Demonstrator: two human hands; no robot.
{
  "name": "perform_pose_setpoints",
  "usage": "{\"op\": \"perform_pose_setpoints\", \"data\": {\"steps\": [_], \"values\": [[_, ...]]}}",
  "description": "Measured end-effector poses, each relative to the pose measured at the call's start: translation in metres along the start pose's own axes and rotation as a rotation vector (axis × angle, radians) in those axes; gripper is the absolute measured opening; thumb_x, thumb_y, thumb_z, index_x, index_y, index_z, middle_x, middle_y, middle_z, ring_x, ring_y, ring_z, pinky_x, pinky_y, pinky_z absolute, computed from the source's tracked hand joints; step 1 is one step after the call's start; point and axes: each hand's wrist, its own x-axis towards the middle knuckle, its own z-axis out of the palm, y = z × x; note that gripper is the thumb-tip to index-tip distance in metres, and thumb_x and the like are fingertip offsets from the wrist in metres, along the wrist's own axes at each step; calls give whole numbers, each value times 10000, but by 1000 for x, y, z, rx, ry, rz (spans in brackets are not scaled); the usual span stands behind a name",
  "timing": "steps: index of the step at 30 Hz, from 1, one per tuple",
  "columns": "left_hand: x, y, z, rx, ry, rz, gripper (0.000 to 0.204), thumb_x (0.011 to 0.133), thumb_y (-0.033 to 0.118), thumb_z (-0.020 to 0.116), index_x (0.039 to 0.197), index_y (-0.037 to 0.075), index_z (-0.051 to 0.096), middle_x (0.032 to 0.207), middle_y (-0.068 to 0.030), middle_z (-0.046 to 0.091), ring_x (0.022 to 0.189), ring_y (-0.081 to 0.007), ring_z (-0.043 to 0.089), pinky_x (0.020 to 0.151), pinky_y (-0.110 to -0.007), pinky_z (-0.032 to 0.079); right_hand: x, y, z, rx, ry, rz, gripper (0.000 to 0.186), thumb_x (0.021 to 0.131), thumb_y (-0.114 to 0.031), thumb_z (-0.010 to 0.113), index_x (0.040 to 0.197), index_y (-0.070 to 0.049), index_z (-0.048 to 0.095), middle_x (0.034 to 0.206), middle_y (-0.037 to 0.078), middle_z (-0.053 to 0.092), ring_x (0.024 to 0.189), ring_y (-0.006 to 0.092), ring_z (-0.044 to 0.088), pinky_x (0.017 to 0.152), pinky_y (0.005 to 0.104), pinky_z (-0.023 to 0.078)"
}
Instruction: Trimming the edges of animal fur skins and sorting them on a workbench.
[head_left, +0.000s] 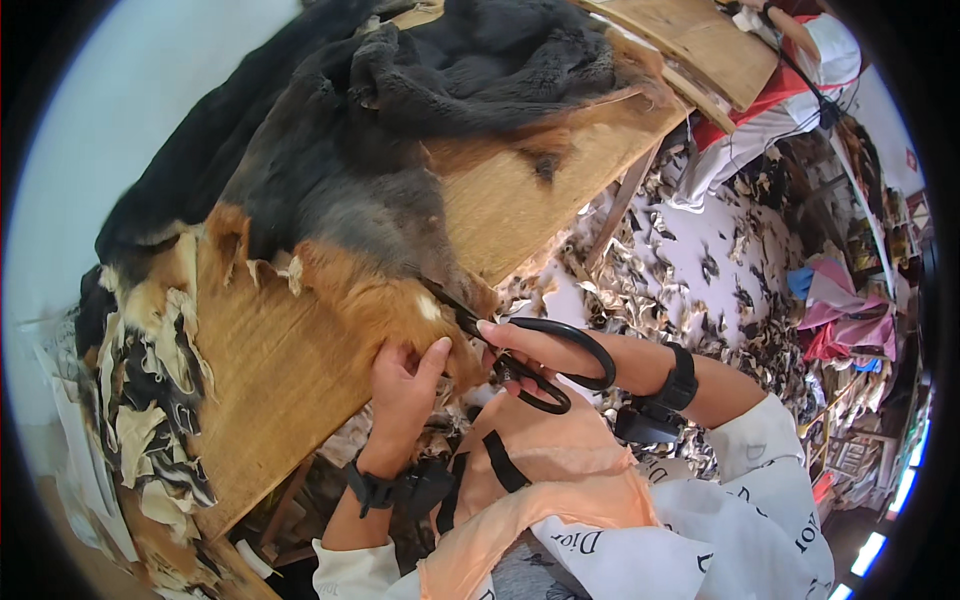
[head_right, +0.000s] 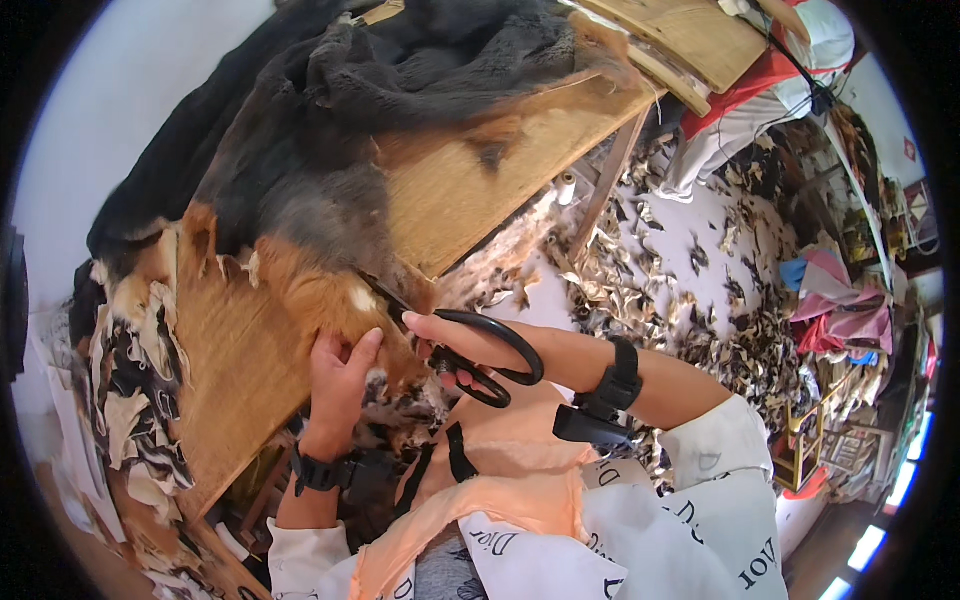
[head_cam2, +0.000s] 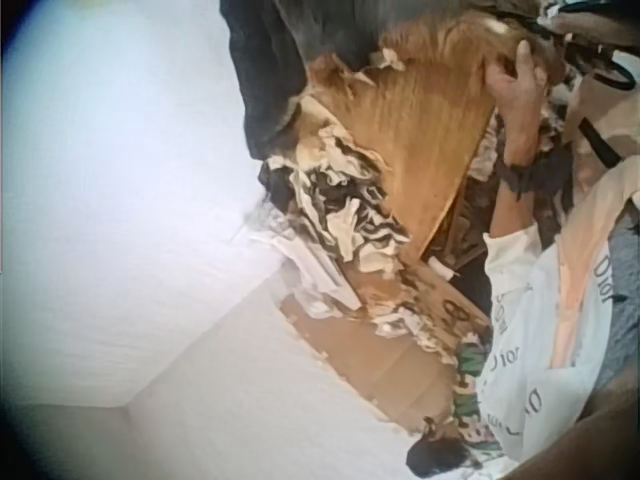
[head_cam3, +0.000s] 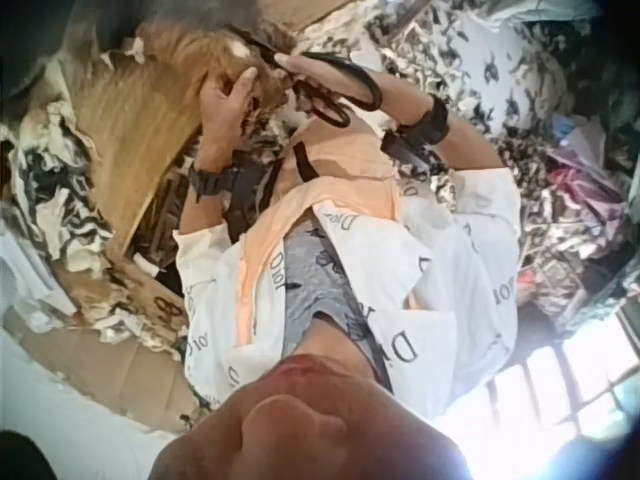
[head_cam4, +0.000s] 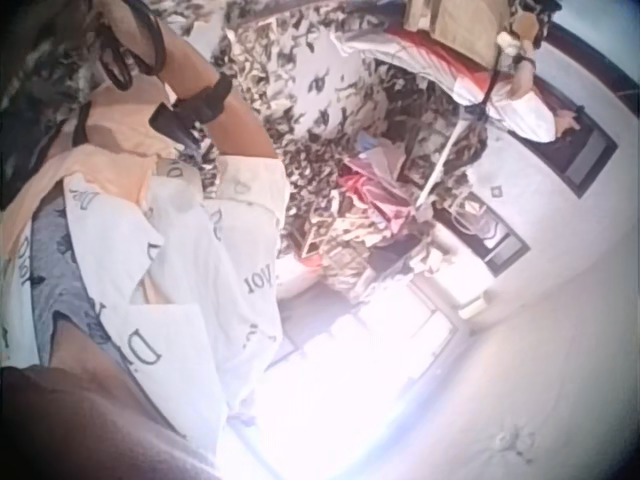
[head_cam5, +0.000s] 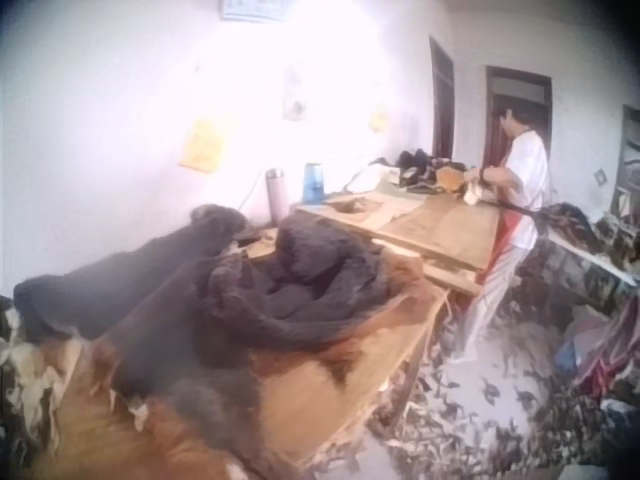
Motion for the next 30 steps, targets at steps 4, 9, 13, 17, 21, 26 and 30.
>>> {"op": "perform_pose_setpoints", "data": {"steps": [4,9,13,17,21,26,30], "values": [[-1,-4,-12,-39,-3,-38,229,832,66,560,1034,-22,496,946,-62,584,850,-114,553,739,-243,436,-2,5,4,71,33,-6,509,850,-553,360,872,-61,487,598,-9,454,465,65,380,403,207,324],[-1,3,-24,-1,-35,-31,246,834,66,558,1052,-18,480,961,-62,573,862,-112,542,750,-238,428,-4,4,7,119,19,-14,473,846,-538,378,841,-75,474,579,-17,435,462,54,359,397,206,303],[2,11,-28,29,-57,-75,240,835,69,556,1046,-16,482,954,-59,571,856,-113,540,749,-243,427,-11,-4,7,96,61,-13,468,844,-530,386,800,-75,483,567,-17,421,461,58,359,398,212,295],[3,25,-41,91,-48,-126,247,826,59,556,1046,-24,481,961,-64,570,855,-119,541,737,-252,432,-7,-3,1,-27,76,-80,495,841,-522,395,720,-52,492,548,9,441,468,93,396,417,249,324],[20,36,-60,82,-84,-158,291,811,77,558,1070,-29,477,970,-69,569,847,-134,548,723,-260,441,1,-8,-6,-327,171,-217,494,886,-436,383,692,2,506,550,43,487,467,118,443,454,271,353],[36,51,-39,329,218,-73,275,788,148,601,987,-36,557,905,-66,594,801,-133,550,688,-272,437,6,-18,-6,-500,180,-304,491,896,-414,378,694,8,527,542,82,501,491,157,505,484,289,389],[46,41,-49,441,272,-30,241,780,171,616,883,-46,596,805,-40,598,723,-129,543,659,-271,431,6,-28,-7,-533,202,-313,476,894,-411,391,693,-1,524,507,74,501,503,181,541,501,294,416]]}}
